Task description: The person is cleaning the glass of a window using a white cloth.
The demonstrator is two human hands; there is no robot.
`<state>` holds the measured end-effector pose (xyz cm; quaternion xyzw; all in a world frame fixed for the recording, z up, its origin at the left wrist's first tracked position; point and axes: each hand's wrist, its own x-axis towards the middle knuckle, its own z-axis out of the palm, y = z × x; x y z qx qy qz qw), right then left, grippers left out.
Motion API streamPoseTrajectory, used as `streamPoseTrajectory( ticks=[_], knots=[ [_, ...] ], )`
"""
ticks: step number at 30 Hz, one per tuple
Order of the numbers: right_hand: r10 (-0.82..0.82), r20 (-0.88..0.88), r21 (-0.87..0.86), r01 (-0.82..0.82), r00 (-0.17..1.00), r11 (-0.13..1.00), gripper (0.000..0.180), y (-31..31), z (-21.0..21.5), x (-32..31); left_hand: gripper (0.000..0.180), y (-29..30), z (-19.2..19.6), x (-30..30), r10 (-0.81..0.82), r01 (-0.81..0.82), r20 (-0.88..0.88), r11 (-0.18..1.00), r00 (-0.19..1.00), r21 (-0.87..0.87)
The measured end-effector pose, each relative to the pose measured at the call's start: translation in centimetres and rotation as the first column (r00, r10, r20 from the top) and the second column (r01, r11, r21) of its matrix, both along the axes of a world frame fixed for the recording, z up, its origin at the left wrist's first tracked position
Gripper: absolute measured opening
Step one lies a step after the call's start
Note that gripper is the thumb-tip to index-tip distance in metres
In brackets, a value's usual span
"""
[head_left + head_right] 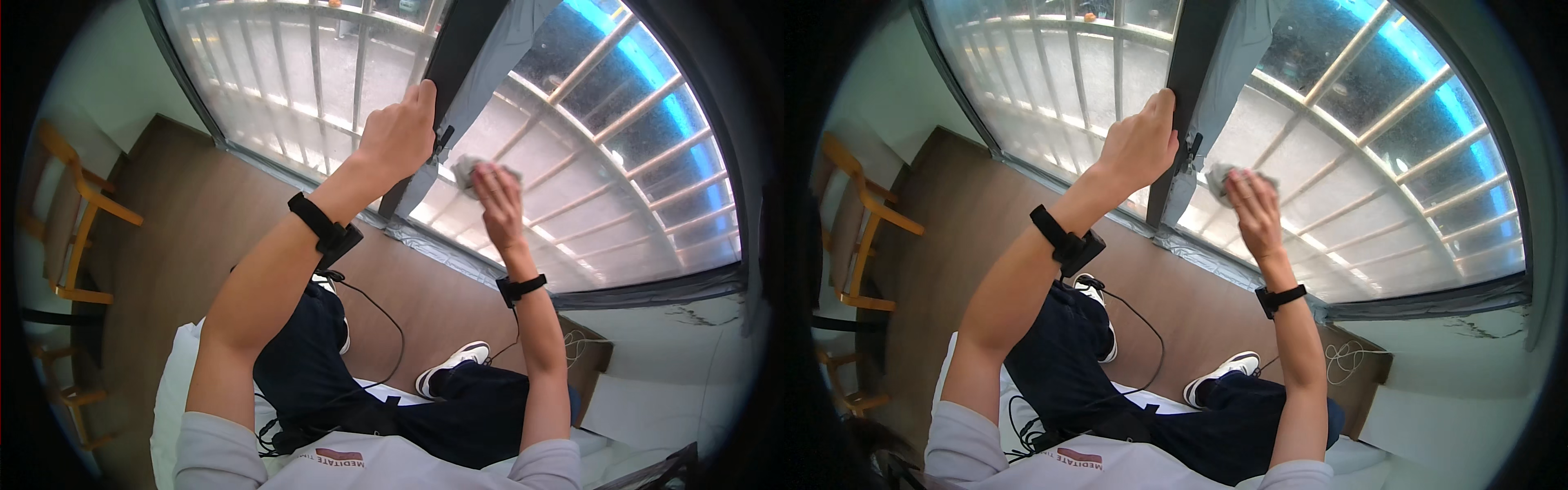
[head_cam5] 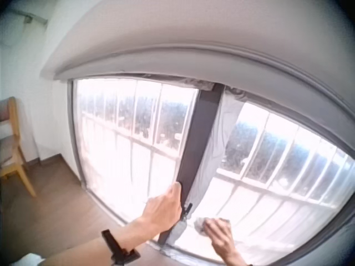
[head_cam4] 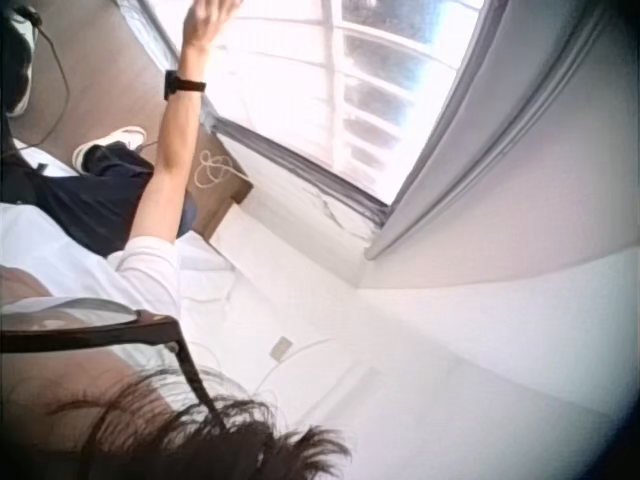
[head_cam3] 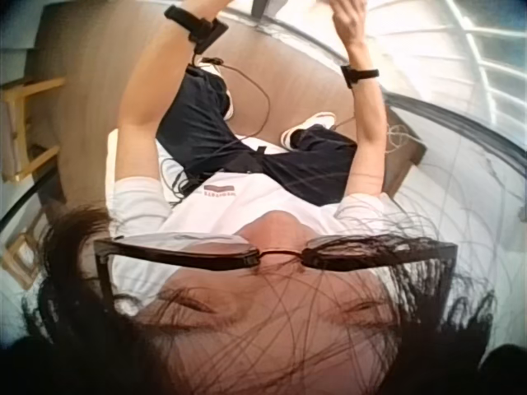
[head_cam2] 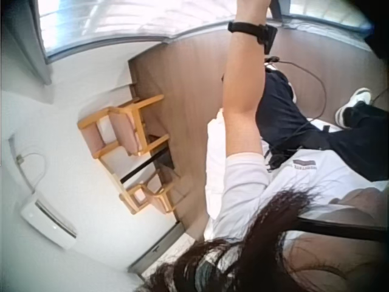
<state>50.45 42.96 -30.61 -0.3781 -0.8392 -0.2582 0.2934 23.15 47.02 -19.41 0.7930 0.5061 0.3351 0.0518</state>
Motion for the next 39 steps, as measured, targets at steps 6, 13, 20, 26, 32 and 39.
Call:
streamPoseTrajectory(
  ticks=[6, 13, 20, 26, 32, 39],
  knots=[
    [-0.075, -0.26, 0.401, 0.179, 0.963, 0.898, 0.068, -1.0, 13.3, 2.3, 0.041, -0.8, -0.2, 0.4, 0.044, -0.048, -0.033, 0.991, 0.998, -0.125],
    [-0.073, -0.241, 0.647, 0.216, 0.968, 0.731, 0.074, 2.3, 20.0, 6.4, 0.056, 0.1, -5.6, 1.6, 0.044, -0.154, -0.328, 0.936, 0.944, -0.315],
    [0.018, -0.37, 0.526, 0.194, 0.929, 0.828, 0.069, 2.9, 13.5, 4.8, 0.06, 0.6, -9.2, 4.6, -0.007, -0.123, -0.412, 0.95, 0.911, -0.288],
    [-0.042, -0.357, 0.448, 0.211, 0.933, 0.869, 0.061, 1.6, 10.4, 3.3, 0.055, 1.9, -11.3, 5.7, 0.104, -0.176, -0.448, 0.977, 0.888, -0.122],
    [-0.07, -0.362, 0.347, 0.204, 0.93, 0.915, 0.032, 0.0, 10.1, 3.7, 0.057, 1.8, -11.9, 5.5, 0.226, -0.262, -0.454, 0.965, 0.862, -0.017],
    [-0.064, -0.375, 0.299, 0.186, 0.925, 0.936, 0.029, -0.4, 8.1, 4.1, 0.056, 1.5, -9.8, 5.1, 0.287, -0.336, -0.223, 0.914, 0.932, -0.227]
  ],
)
